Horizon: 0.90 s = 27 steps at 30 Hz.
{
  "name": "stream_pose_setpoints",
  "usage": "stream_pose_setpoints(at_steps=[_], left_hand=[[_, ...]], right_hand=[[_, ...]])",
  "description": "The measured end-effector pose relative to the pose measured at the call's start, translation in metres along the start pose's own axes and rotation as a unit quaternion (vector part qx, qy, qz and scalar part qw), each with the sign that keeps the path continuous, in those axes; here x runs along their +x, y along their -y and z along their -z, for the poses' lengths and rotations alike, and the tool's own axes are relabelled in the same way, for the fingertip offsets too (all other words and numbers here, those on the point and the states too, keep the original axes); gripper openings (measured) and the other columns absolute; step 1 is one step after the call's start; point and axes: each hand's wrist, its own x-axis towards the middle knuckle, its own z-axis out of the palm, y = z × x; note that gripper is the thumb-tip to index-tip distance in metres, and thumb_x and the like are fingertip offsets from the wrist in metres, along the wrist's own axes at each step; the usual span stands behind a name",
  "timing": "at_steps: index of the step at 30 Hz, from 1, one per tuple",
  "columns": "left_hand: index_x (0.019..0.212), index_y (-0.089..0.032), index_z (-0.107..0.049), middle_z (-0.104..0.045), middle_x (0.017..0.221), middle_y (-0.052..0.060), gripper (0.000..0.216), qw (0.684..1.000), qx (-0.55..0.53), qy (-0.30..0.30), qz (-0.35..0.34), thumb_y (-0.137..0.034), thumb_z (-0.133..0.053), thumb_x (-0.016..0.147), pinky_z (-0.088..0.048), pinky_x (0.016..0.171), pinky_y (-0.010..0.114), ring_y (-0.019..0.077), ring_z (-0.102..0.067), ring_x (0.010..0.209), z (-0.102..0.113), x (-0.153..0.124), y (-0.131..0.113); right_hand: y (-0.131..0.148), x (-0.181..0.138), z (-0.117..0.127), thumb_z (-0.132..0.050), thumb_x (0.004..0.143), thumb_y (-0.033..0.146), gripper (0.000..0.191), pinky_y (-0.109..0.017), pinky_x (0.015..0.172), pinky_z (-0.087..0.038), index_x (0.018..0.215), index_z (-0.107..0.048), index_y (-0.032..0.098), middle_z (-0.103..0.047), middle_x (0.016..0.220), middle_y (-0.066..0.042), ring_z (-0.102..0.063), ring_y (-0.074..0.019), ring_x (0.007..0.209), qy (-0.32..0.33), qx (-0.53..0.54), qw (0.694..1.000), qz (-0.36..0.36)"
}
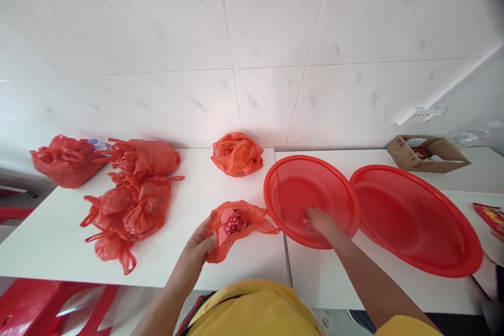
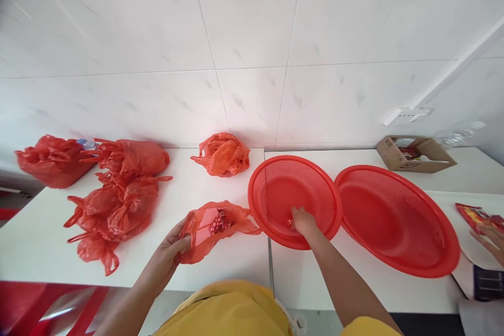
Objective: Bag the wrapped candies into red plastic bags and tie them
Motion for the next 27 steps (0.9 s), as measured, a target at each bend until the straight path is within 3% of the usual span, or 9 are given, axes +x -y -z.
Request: stream_pose_setpoints(at_steps=[2,6,9,11,14,16,18,23,27], left_hand=[[0.144,-0.02,-0.04,-0.038,0.062,-0.006,0.08,1.0,0.0,-0.004,0.001,-0.035,-0.071,0.071,-0.027,0.056,0.021,0.0094,-0.029,0.057,0.002,0.0,0.001],[0.144,-0.023,-0.041,-0.036,0.06,-0.007,0.08,1.0,0.002,-0.014,0.001,-0.034,-0.071,0.071,-0.028,0.057,0.02,0.0097,-0.03,0.057,0.005,0.0,0.0],[0.142,-0.024,-0.042,-0.039,0.06,-0.007,0.08,1.0,-0.003,-0.021,-0.005,-0.035,-0.072,0.069,-0.03,0.058,0.021,0.0098,-0.032,0.057,0.006,0.0,-0.001],[0.142,-0.024,-0.044,-0.042,0.06,-0.007,0.08,1.0,-0.006,-0.022,-0.009,-0.035,-0.073,0.068,-0.031,0.059,0.021,0.0101,-0.034,0.057,0.006,0.001,-0.002],[0.141,-0.026,-0.044,-0.044,0.059,-0.007,0.079,1.0,-0.01,-0.022,-0.011,-0.036,-0.073,0.068,-0.032,0.06,0.022,0.0107,-0.037,0.057,0.005,0.002,-0.002],[0.142,-0.027,-0.043,-0.047,0.062,-0.006,0.08,1.0,-0.015,-0.022,-0.006,-0.037,-0.073,0.068,-0.034,0.062,0.023,0.011,-0.039,0.059,0.005,0.002,-0.002],[0.142,-0.029,-0.042,-0.05,0.065,-0.005,0.08,1.0,-0.017,-0.021,-0.005,-0.038,-0.073,0.068,-0.035,0.063,0.023,0.0115,-0.042,0.061,0.005,0.001,-0.004],[0.143,-0.025,-0.042,-0.042,0.058,-0.007,0.078,0.999,-0.021,-0.035,-0.022,-0.035,-0.071,0.071,-0.032,0.056,0.022,0.01,-0.037,0.054,0.009,-0.007,-0.008],[0.141,-0.022,-0.044,-0.041,0.059,-0.008,0.076,0.998,-0.039,-0.038,-0.028,-0.032,-0.071,0.072,-0.031,0.055,0.021,0.0089,-0.037,0.054,0.018,-0.01,-0.011]], right_hand=[[0.0,0.002,-0.004,-0.064,0.064,0.014,0.008,-0.033,0.06,-0.035,0.068,-0.058,0.019,-0.059,0.07,-0.006,-0.056,-0.0211,0.066,0.009,-0.022,1.0,0.006],[0.015,0.003,-0.001,-0.06,0.071,0.024,0.019,-0.031,0.055,-0.031,0.057,-0.049,0.021,-0.053,0.06,-0.003,-0.049,-0.0169,0.056,0.015,-0.028,0.999,0.03],[0.042,-0.008,0.004,-0.052,0.08,0.036,0.02,-0.028,0.053,-0.029,0.066,-0.05,0.022,-0.054,0.066,-0.001,-0.047,-0.0144,0.057,-0.003,0.007,0.997,0.074],[0.069,-0.022,0.003,-0.051,0.083,0.041,0.021,-0.027,0.054,-0.032,0.072,-0.052,0.022,-0.056,0.072,0.0,-0.049,-0.0143,0.062,0.002,0.079,0.986,0.145],[0.114,-0.046,-0.002,-0.057,0.081,0.042,0.021,-0.027,0.065,-0.041,0.084,-0.057,0.022,-0.062,0.085,-0.001,-0.055,-0.0154,0.075,0.067,0.214,0.939,0.26],[0.138,-0.057,-0.007,-0.06,0.081,0.045,0.03,-0.03,0.073,-0.045,0.101,-0.059,0.023,-0.063,0.103,-0.003,-0.058,-0.0162,0.083,0.106,0.247,0.92,0.286],[0.152,-0.061,-0.012,-0.06,0.081,0.045,0.039,-0.032,0.078,-0.046,0.114,-0.057,0.025,-0.06,0.117,-0.006,-0.059,-0.0176,0.089,0.117,0.246,0.919,0.286],[0.148,-0.065,-0.033,-0.057,0.082,0.038,0.034,-0.036,0.085,-0.046,0.114,-0.06,0.025,-0.062,0.118,-0.007,-0.06,-0.0222,0.099,0.099,0.198,0.94,0.258],[0.125,-0.077,-0.061,-0.056,0.08,0.03,0.034,-0.039,0.098,-0.04,0.113,-0.062,0.026,-0.053,0.135,-0.007,-0.049,-0.0264,0.123,0.092,0.107,0.951,0.276]])
